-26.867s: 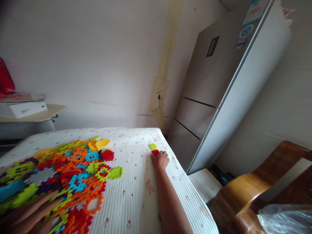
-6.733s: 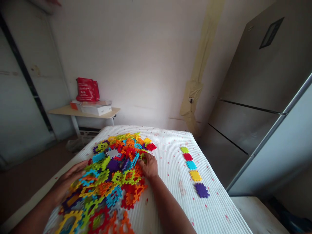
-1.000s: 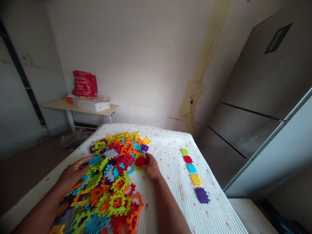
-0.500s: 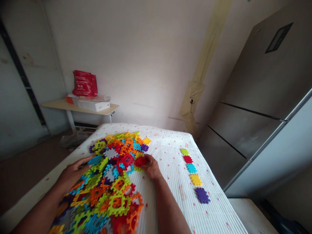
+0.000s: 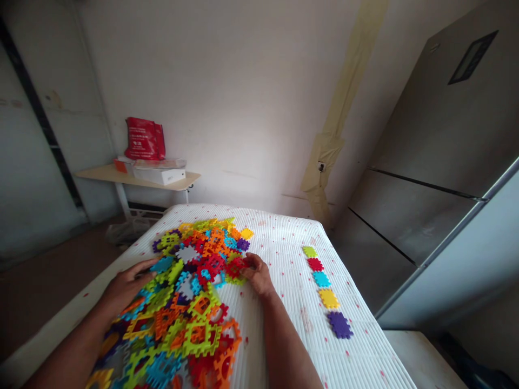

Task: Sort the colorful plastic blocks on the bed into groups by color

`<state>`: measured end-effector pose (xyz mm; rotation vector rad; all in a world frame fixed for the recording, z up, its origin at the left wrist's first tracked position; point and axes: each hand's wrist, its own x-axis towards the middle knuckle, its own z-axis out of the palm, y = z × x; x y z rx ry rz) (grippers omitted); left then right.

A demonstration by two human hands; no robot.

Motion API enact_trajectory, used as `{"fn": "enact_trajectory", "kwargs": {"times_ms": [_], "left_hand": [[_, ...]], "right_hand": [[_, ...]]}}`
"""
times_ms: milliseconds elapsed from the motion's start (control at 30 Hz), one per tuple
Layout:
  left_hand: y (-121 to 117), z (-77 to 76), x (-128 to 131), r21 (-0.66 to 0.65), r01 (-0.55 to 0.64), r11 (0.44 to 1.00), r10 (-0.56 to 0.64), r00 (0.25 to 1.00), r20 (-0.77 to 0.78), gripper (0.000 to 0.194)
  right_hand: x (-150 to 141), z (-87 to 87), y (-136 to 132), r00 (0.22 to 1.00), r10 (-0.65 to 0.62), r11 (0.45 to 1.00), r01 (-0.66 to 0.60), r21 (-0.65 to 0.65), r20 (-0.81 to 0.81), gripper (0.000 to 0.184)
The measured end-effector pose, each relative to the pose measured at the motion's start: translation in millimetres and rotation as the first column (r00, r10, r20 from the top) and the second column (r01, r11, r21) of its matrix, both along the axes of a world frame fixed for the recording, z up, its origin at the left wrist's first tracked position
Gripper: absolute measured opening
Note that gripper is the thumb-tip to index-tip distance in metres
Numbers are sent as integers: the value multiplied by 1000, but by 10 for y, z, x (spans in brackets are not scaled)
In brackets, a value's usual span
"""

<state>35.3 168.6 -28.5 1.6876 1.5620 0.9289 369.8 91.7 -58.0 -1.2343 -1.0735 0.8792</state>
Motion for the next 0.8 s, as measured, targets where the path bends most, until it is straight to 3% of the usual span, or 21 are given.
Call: {"fn": "enact_trajectory", "kwargs": {"times_ms": [167,333,567,700,800], "left_hand": [[-14,26,3,25,9,1000,-10,1000,10,53],[-22,39,11,23,11,1000,-12,999,34,50],[-28,23,1,23,47,999,-49,992,119,56],[-11,-18,9,30,100,995,-104,975,195,63],[-9,-44,8,23,155,988,-156,966,207,64]], "right_hand": [[-23,12,-6,993,-23,1000,25,-13,116,49],[-78,45,-49,981,40,999,-40,-3,192,43],[-44,-13,-20,996,16,1000,-14,-20,89,40],[-81,35,-55,952,-58,998,55,21,301,38],[-286,165,-145,824,-88,984,-15,178,560,37]]}}
